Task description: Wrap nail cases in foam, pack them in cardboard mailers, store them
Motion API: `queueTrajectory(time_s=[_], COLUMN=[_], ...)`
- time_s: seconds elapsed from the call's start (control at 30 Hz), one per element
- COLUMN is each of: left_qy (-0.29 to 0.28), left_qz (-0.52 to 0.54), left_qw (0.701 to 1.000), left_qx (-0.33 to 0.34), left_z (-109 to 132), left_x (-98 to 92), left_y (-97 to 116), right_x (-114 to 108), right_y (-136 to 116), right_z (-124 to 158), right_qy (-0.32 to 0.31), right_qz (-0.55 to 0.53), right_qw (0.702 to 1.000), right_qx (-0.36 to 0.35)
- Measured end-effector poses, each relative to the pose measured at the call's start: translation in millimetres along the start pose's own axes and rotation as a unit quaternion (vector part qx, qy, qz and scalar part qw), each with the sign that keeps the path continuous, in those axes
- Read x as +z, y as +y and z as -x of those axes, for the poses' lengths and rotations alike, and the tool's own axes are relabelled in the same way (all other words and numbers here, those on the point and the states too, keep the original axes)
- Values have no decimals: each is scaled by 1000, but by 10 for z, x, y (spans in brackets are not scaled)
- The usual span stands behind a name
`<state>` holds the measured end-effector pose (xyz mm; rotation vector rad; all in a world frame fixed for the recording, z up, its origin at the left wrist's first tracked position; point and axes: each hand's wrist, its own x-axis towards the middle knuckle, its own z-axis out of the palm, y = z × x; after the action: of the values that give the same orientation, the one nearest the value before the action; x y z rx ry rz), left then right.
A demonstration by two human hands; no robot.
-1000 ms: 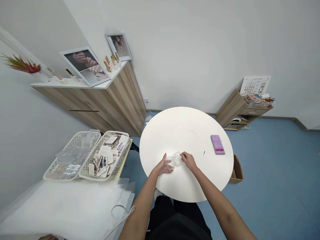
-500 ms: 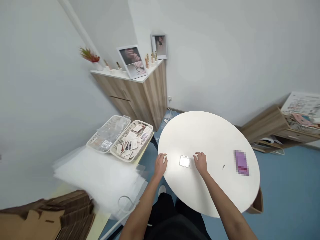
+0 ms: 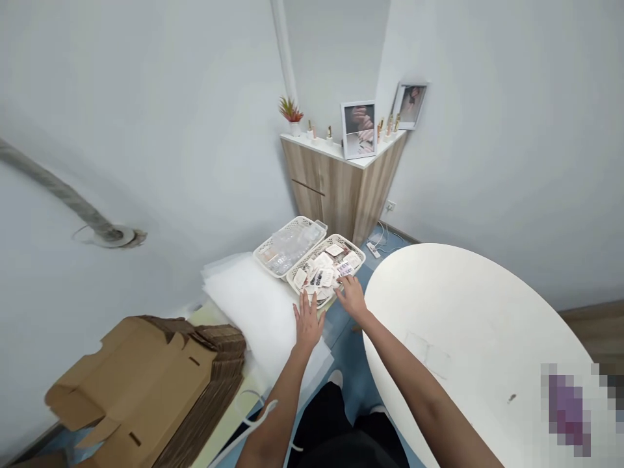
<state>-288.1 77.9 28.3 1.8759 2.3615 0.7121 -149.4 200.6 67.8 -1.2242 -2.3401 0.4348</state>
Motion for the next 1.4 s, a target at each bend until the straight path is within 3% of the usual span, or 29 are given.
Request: queueTrajectory(time_s=[0.2, 0.3, 0.43, 0.57, 0.73, 0.83, 0.9, 0.97, 1.13, 1.27, 1.4], left_qy=[-22, -30, -32, -34, -28, -28, -30, -26, 4, -27, -81], left_qz=[52, 91, 124, 163, 185, 166, 148, 132, 131, 162, 165], left_qw=[998, 995, 992, 986, 982, 986, 988, 990, 991, 985, 972], left_qx=[14, 18, 17, 19, 11, -1, -14, -31, -17, 60, 147], left_z=[63, 73, 73, 61, 49, 33, 13, -19, -158, -222, -65], left_x=[-13, -37, -66, -103, -104, -95, -92, -92, -86, 24, 332], left_y=[-127, -170, -202, -222, -240, -239, -229, -199, 98, 633, 1209], right_x=[395, 563, 731, 780, 648, 493, 362, 210, -266, -729, -1158], right_y=[-495, -598, -656, -704, -768, -729, -634, -481, 87, 623, 1134], right_z=[-603, -807, -940, -992, -1036, -1009, -949, -854, -409, 245, 1082], right_qy=[-106, -151, -188, -189, -195, -151, -93, -28, 90, 145, 183], right_qz=[43, 62, 101, 121, 119, 57, -24, -129, -340, -396, -374], right_qw=[987, 970, 951, 942, 938, 968, 990, 991, 926, 877, 852], right_qx=[-110, -180, -222, -248, -260, -193, -99, -9, 140, 231, 316])
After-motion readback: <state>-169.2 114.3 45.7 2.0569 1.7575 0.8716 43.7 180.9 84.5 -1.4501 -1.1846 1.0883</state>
